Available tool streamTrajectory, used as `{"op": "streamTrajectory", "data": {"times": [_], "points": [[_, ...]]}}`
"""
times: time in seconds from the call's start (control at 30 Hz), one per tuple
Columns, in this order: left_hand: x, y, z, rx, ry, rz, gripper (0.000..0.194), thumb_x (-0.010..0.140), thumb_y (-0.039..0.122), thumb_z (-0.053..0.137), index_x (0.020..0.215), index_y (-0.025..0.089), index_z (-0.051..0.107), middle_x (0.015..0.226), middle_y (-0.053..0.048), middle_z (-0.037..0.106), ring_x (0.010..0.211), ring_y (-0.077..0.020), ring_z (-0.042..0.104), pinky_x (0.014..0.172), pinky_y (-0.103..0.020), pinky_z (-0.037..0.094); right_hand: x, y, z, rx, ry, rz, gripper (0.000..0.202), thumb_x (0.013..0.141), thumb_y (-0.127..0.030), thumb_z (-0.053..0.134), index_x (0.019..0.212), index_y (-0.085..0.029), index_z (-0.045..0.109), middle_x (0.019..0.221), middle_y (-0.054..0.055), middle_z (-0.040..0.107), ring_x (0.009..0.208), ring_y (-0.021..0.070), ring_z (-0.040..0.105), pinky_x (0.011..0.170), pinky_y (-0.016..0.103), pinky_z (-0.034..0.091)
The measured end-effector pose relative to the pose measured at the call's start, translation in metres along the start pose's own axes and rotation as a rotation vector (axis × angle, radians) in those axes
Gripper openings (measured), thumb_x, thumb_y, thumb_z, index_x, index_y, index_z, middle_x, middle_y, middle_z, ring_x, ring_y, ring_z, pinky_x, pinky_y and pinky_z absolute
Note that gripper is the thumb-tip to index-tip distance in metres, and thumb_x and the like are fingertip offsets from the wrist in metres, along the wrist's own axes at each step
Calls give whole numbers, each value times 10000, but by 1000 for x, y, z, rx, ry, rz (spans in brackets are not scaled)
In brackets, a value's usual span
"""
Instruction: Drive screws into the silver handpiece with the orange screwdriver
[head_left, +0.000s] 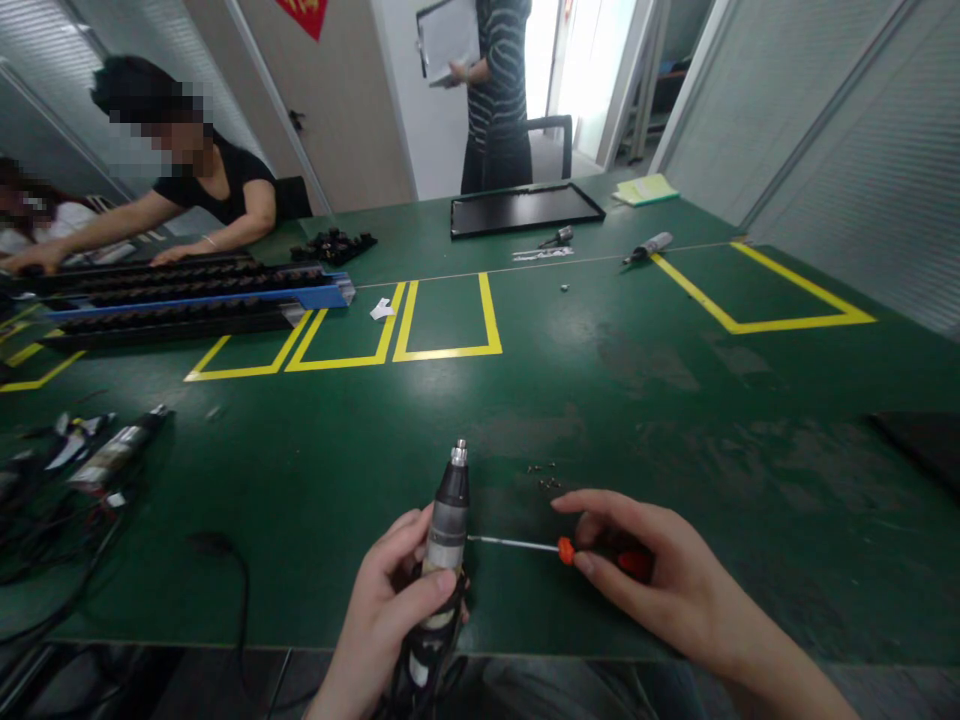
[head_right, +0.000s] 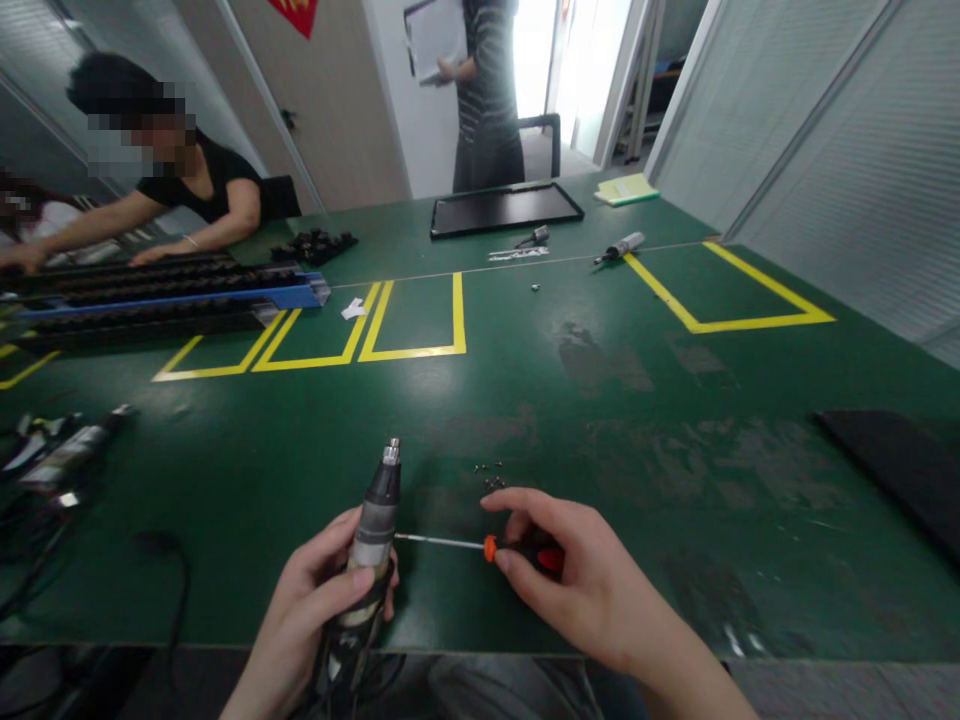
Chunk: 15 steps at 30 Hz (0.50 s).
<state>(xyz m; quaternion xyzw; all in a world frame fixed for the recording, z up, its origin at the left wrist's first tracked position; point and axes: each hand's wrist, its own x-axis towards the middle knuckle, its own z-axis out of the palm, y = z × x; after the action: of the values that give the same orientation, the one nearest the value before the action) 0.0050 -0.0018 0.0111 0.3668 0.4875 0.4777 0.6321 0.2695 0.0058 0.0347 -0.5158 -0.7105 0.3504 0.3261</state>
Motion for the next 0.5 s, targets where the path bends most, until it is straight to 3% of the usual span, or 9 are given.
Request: {"op": "streamTrajectory", "data": {"times": [0.2,0.4,0.5], "points": [[1,-2,-4,5,-16,-11,453,707,273,862,1138,149,797,850,-46,666,589,-174,647,489,-260,538,-1,-2,-1,29,11,16,380,801,-153,663,1170,-220,721,855,20,696,709,166,699,635,237,570],[1,2,0,-15,-31,-11,419,703,292,873,1097,163,809,826,-26,641,578,-163,646,485,-246,532,0,-1,-4,71,-94,37,350,967,-260,534,1285,-194,665,772,14,729,644,163,675,584,251,516],[0,4,3,-5,-30,-9,390,700,303,870,1063,166,820,812,-19,633,562,-156,642,470,-237,520,0,2,-2,49,-110,32,361,971,-232,512,1300,-181,654,693,-8,691,578,150,631,526,240,473]]}}
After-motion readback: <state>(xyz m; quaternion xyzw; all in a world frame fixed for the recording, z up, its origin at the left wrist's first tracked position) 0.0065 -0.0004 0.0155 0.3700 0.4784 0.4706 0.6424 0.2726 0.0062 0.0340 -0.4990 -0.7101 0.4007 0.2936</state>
